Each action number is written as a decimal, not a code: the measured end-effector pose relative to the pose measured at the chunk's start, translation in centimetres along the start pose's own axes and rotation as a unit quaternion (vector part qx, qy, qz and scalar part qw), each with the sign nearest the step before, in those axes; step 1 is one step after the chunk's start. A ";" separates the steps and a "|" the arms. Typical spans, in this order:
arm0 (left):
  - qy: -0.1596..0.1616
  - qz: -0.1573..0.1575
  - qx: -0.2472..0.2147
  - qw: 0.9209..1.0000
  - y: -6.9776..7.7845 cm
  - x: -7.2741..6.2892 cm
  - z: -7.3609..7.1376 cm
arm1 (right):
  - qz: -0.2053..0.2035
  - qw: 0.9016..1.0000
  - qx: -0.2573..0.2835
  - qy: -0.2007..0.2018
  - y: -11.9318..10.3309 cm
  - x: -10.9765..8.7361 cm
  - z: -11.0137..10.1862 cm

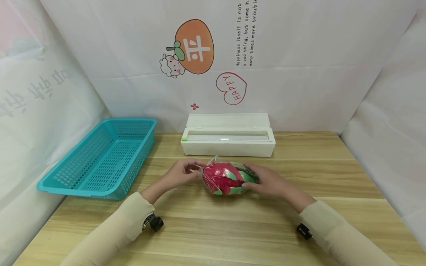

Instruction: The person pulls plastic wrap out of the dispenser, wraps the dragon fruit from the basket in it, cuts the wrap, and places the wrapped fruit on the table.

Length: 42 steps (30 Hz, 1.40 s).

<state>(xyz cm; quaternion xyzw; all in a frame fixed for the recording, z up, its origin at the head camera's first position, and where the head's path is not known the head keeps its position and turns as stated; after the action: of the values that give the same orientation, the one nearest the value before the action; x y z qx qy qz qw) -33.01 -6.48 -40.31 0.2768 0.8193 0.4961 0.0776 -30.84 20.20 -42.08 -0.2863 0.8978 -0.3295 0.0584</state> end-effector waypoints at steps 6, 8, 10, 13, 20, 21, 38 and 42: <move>-0.022 0.015 0.041 0.999 -0.3 -0.2 0.2 | -0.014 0.999 -0.036 -0.003 0.3 -0.5 -0.4; -0.010 0.015 0.045 0.999 -0.6 -0.2 0.1 | -0.020 0.998 -0.054 -0.006 0.5 -0.6 -0.4; 0.004 0.017 0.046 0.999 -0.7 -0.2 0.0 | -0.026 0.997 -0.072 -0.009 0.5 -0.7 -0.4; 0.018 0.015 0.040 0.999 -0.7 -0.2 -0.2 | -0.032 0.996 -0.087 -0.011 0.5 -0.7 -0.4; 0.023 -0.009 0.022 0.999 -0.7 0.1 -0.3 | -0.054 0.994 -0.094 -0.017 0.2 -0.9 -0.2; 0.024 -0.011 0.021 0.999 -0.7 0.2 -0.3 | -0.057 0.994 -0.095 -0.017 0.2 -0.9 -0.2; 0.024 -0.034 -0.013 0.999 -1.3 0.3 -0.3 | -0.033 0.994 -0.100 -0.015 0.5 -0.7 0.0; 0.013 -0.031 -0.041 0.999 -1.4 0.2 -0.3 | -0.020 0.995 -0.093 -0.017 0.5 -0.8 0.0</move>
<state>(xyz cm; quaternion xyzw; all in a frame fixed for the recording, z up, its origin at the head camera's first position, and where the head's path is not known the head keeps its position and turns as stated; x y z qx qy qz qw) -33.89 -7.11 -41.34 0.2416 0.8075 0.5301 0.0930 -30.38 20.96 -42.44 -0.3141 0.9176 -0.2404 0.0396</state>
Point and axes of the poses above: each hand's wrist, its own x-axis towards the middle knuckle, its own z-axis out of the palm, y = z × x, the point moved 6 cm from there along x, towards the middle knuckle, and after that the axes turned 1 degree about -z, right-handed, at the moved point
